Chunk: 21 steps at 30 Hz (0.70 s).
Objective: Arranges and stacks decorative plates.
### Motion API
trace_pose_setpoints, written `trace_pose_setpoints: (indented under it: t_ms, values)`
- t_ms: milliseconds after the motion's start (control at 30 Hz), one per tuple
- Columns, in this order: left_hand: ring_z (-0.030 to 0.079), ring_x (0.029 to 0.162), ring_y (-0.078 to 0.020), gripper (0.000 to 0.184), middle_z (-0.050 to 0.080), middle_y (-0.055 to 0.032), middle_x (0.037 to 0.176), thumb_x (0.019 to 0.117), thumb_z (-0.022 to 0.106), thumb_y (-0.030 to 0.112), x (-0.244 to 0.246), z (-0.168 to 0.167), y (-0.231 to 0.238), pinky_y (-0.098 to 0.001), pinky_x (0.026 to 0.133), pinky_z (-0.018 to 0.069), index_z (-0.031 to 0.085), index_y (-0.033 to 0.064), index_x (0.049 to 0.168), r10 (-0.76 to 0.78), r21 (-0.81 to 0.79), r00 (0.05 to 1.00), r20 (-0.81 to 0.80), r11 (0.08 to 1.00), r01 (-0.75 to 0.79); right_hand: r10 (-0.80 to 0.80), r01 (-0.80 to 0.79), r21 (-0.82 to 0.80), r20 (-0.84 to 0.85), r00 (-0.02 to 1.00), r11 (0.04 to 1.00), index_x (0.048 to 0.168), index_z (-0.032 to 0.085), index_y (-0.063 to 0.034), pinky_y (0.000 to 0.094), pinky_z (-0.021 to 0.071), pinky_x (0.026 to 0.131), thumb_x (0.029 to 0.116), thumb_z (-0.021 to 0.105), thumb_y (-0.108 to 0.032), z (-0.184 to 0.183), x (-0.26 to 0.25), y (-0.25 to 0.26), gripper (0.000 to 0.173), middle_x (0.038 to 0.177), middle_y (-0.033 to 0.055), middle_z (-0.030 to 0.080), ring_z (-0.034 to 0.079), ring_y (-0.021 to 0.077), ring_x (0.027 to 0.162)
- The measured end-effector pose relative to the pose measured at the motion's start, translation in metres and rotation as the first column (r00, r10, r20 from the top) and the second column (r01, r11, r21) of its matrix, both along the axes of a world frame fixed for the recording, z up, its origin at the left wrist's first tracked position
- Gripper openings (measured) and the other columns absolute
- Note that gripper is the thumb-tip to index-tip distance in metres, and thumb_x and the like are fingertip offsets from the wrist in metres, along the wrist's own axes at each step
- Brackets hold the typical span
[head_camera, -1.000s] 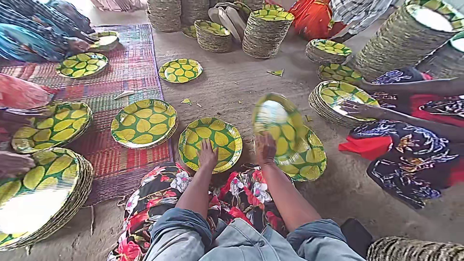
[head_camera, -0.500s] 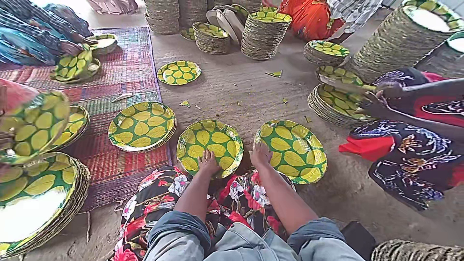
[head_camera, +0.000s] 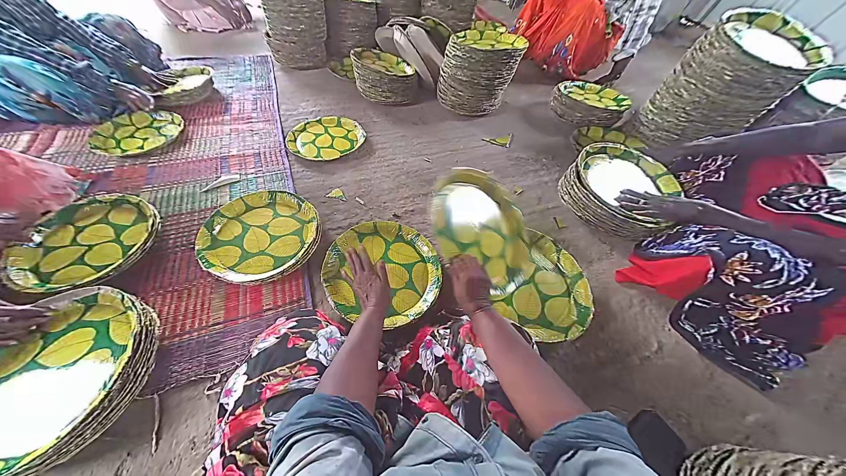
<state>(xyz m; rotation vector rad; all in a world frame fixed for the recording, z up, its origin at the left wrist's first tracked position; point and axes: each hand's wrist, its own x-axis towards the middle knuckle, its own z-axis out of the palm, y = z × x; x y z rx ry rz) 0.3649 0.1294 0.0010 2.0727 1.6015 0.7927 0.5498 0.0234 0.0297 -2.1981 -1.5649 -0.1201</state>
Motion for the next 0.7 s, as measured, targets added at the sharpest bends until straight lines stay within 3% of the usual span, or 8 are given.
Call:
trace_pose_setpoints:
  t_ms: [100,167,233,300,367,433,567,700]
  values:
    - [0.007,0.159,-0.0423,0.07,0.01,-0.0274,0.17,0.1078,0.023,0.042,-0.003,0.002,0.007,-0.0637,0.125,0.004,0.019,-0.0012,0.163,0.1,0.158,0.991,0.085,0.981,-0.112,0.381,-0.412,-0.326,-0.157,0.911,0.851,0.13,0.067,0.0008,0.055,0.0453,0.11,0.1095,0.043,-0.014,-0.009,-0.016,0.007,0.035,0.139,0.0209,0.064,0.06,0.0385,0.131]
    - [0.007,0.159,-0.0424,0.066,0.011,-0.0281,0.17,0.1099,0.036,0.039,-0.008,0.009,0.0,-0.0657,0.124,0.0053,0.024,0.0006,0.162,-0.026,-0.076,0.996,-0.08,0.997,0.02,0.448,-0.495,-0.527,-0.225,0.865,0.691,0.135,0.065,-0.0024,0.056,0.0333,0.118,0.1093,0.042,-0.015,-0.015,-0.021,0.014,0.036,0.146,0.0179,0.06,0.053,0.0351,0.139]
    - [0.004,0.16,-0.0393,0.072,0.009,-0.0236,0.171,0.1077,0.047,0.041,-0.008,0.004,-0.006,-0.0671,0.124,0.0048,0.021,0.005,0.164,-0.273,-0.414,0.924,-0.269,0.899,0.145,0.321,-0.372,-0.628,-0.199,0.926,0.684,0.142,0.061,-0.0046,0.06,0.0216,0.123,0.1048,0.046,-0.008,-0.015,-0.02,0.015,0.04,0.153,0.0167,0.054,0.045,0.0342,0.147]
    - [-0.007,0.16,-0.037,0.086,-0.008,-0.0187,0.173,0.1047,0.052,0.043,-0.003,-0.008,-0.016,-0.0694,0.123,0.0005,0.004,0.0079,0.166,-0.463,-0.61,0.806,-0.369,0.775,0.166,0.093,-0.143,-0.566,-0.117,0.989,0.812,0.147,0.054,-0.0005,0.0634,0.0223,0.122,0.1024,0.047,-0.003,-0.01,-0.012,0.012,0.045,0.157,0.0231,0.047,0.039,0.0395,0.149]
    - [-0.01,0.16,-0.0358,0.092,-0.014,-0.0171,0.172,0.103,0.056,0.044,0.0,-0.013,-0.021,-0.0704,0.122,-0.0001,-0.002,0.0088,0.166,-0.484,-0.633,0.777,-0.402,0.761,0.147,-0.197,0.119,-0.526,-0.095,0.976,0.842,0.154,0.041,0.0039,0.0657,0.0232,0.121,0.106,0.05,-0.016,0.0,-0.004,0.011,0.053,0.161,0.0264,0.038,0.033,0.0411,0.152]
    - [-0.01,0.16,-0.0351,0.094,-0.014,-0.0156,0.173,0.1021,0.058,0.044,0.002,-0.011,-0.018,-0.0719,0.121,0.0017,-0.001,0.0104,0.166,-0.477,-0.637,0.779,-0.407,0.76,0.132,-0.405,0.271,-0.592,-0.104,0.908,0.759,0.155,0.035,0.0081,0.0663,0.0269,0.119,0.1055,0.054,-0.019,0.006,0.008,0.01,0.06,0.16,0.0296,0.036,0.033,0.0428,0.151]
    - [-0.002,0.16,-0.038,0.098,-0.004,-0.0179,0.173,0.0966,0.067,0.044,0.003,-0.009,-0.017,-0.0756,0.118,0.0132,0.008,0.0085,0.166,-0.433,-0.609,0.793,-0.429,0.787,0.101,-0.495,0.328,-0.685,-0.056,0.867,0.651,0.142,0.054,0.0058,0.0621,0.035,0.115,0.101,0.051,-0.003,0.005,0.013,0.012,0.042,0.151,0.0267,0.049,0.044,0.04,0.145]
    - [0.024,0.155,-0.0415,0.073,0.027,-0.0219,0.167,0.0994,0.063,0.042,-0.001,0.003,-0.013,-0.0682,0.112,0.0354,0.038,0.004,0.157,-0.402,-0.573,0.823,-0.402,0.812,0.116,-0.534,0.385,-0.549,-0.136,0.835,0.742,0.146,0.055,-0.0042,0.0623,0.0295,0.119,0.1099,0.046,-0.03,0.002,0.024,0.008,0.045,0.149,0.0237,0.054,0.047,0.0381,0.143]
